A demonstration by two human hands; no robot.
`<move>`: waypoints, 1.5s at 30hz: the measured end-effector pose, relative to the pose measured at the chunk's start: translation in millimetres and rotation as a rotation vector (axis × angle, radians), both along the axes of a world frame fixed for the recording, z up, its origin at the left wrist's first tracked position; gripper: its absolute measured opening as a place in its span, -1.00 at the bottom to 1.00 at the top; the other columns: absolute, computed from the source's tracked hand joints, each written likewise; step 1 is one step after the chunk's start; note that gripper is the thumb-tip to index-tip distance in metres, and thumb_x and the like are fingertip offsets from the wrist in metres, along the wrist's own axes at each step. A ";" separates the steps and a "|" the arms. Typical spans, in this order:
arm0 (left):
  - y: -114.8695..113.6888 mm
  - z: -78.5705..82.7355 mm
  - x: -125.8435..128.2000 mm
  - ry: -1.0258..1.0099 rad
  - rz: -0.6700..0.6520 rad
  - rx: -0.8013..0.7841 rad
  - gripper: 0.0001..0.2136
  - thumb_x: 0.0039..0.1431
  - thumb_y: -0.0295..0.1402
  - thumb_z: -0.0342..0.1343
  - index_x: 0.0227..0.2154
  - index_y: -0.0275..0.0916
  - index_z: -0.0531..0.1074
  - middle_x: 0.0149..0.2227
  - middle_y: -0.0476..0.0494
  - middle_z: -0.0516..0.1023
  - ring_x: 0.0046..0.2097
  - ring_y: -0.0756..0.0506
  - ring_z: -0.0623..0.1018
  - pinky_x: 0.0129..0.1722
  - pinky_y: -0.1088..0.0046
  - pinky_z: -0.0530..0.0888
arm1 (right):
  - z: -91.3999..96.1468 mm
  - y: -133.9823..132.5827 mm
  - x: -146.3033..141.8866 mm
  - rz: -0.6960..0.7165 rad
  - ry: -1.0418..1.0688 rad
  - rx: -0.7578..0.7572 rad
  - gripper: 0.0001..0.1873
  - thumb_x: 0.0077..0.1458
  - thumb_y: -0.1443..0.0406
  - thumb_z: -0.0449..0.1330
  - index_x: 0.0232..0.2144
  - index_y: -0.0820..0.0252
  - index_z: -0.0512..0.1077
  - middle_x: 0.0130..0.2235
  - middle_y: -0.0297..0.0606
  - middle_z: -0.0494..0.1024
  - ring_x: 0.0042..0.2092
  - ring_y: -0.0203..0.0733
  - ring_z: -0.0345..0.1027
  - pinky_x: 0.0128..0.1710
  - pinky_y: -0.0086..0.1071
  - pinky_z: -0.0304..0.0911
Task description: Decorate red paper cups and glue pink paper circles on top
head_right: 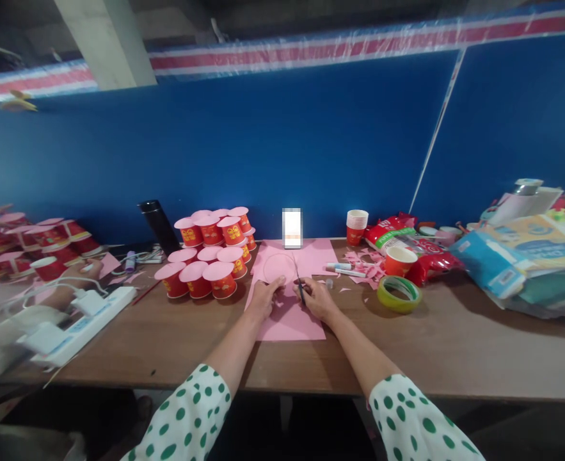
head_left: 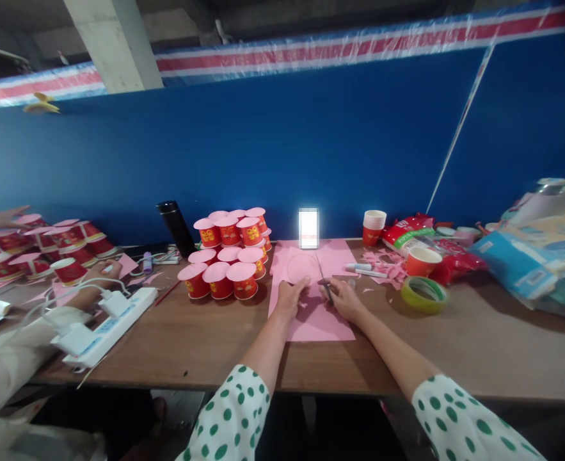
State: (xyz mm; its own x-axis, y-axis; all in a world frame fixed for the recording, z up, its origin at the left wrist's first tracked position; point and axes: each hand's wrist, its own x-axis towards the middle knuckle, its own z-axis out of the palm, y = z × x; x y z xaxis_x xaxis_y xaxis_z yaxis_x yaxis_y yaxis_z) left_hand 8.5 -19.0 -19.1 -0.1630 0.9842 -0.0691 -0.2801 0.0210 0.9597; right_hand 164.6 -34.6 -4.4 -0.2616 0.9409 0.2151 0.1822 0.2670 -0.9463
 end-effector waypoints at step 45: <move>-1.2 3.1 1.3 -0.008 0.007 -0.019 -0.61 -0.35 -0.11 0.34 -0.63 -0.40 0.46 -0.68 -0.13 0.43 -0.65 0.00 0.38 -0.75 0.53 0.25 | -4.3 2.3 0.4 0.000 -0.009 0.024 -0.65 0.00 0.13 0.16 -0.20 0.23 0.39 -0.59 -0.39 0.43 -0.62 -0.29 0.32 -0.63 -0.44 0.26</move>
State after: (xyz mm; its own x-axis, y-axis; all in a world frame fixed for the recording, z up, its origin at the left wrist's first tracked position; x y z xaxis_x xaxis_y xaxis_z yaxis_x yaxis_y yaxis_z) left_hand 9.8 -20.2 -16.0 -0.1691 0.9815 -0.0893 -0.2877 0.0375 0.9570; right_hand 165.0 -32.4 -8.7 -0.2638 0.9354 0.2354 0.1903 0.2897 -0.9380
